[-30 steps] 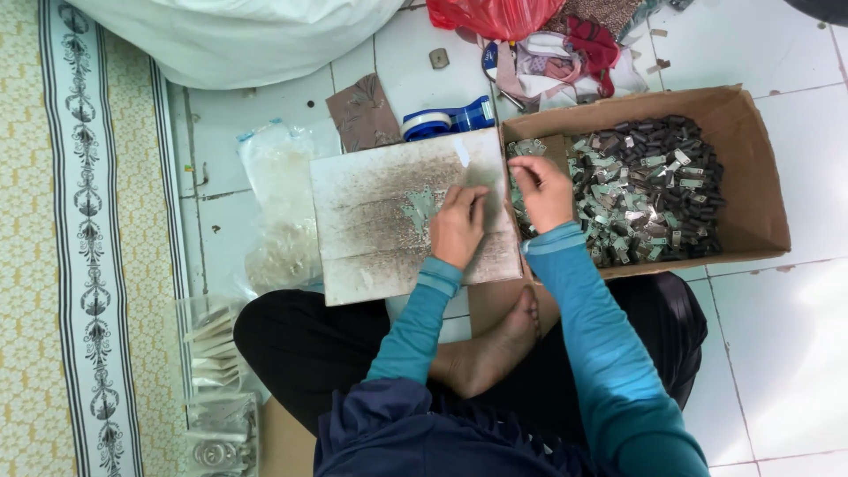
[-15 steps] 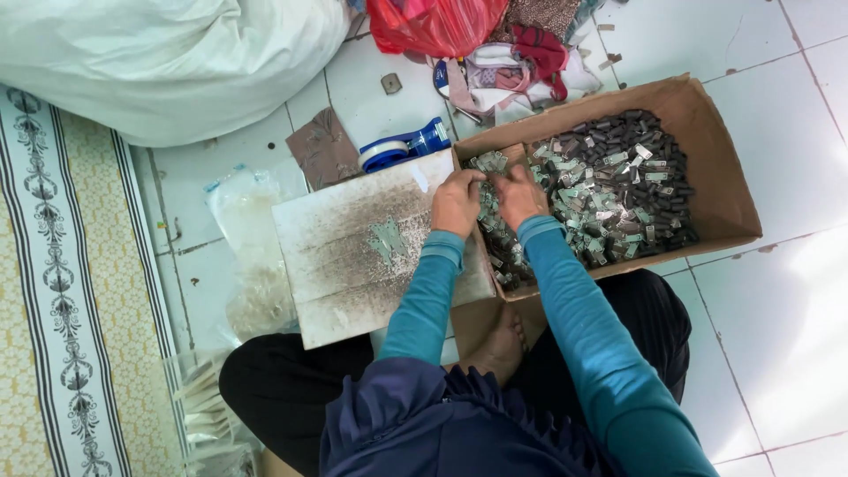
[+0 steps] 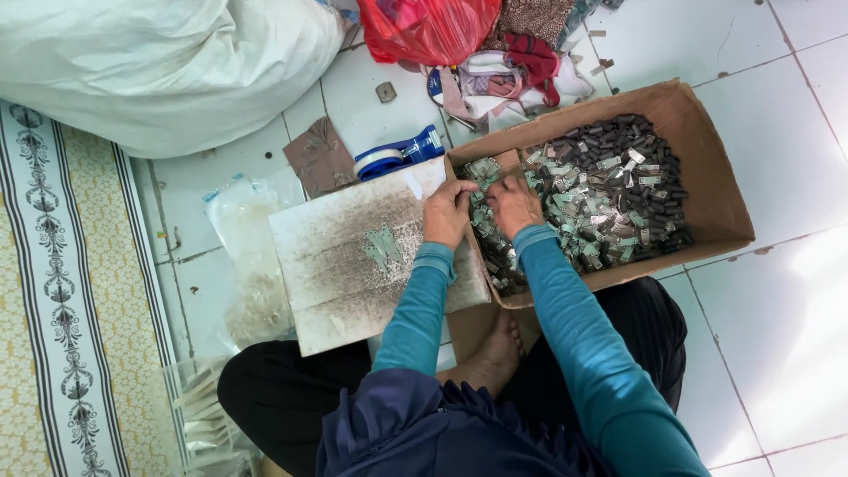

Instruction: Sorting and packaging small metal pieces into plastic bags while sitting on the floor.

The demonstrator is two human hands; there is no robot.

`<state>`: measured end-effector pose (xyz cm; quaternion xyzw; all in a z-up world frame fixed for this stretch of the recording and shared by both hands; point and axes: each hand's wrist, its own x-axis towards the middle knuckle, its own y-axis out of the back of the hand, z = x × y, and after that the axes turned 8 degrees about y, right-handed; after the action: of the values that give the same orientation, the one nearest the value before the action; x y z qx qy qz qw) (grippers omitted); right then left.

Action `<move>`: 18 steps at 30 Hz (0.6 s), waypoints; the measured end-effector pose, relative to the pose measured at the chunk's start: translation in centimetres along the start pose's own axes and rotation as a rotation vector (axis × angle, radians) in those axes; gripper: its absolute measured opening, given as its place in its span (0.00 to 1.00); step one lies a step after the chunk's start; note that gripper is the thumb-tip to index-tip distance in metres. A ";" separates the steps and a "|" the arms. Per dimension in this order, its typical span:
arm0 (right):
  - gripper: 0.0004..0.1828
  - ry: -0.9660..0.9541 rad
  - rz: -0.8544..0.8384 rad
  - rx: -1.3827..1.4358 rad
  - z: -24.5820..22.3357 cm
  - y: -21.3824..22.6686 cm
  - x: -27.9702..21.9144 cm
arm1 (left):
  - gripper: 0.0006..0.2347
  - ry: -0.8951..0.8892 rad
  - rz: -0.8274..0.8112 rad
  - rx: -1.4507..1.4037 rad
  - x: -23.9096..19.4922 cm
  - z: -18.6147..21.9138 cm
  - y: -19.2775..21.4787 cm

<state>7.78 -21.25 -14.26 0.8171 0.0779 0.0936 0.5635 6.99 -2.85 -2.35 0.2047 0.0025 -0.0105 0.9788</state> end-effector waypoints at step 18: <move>0.07 -0.053 0.260 0.796 -13.7 10.7 -5.0 | 0.08 0.107 0.277 -0.029 -7.9 3.8 5.2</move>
<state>-0.11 -13.75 0.15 0.9763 -0.0103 0.1057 0.1888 -0.80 0.55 3.25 0.1894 0.0268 0.1354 0.9721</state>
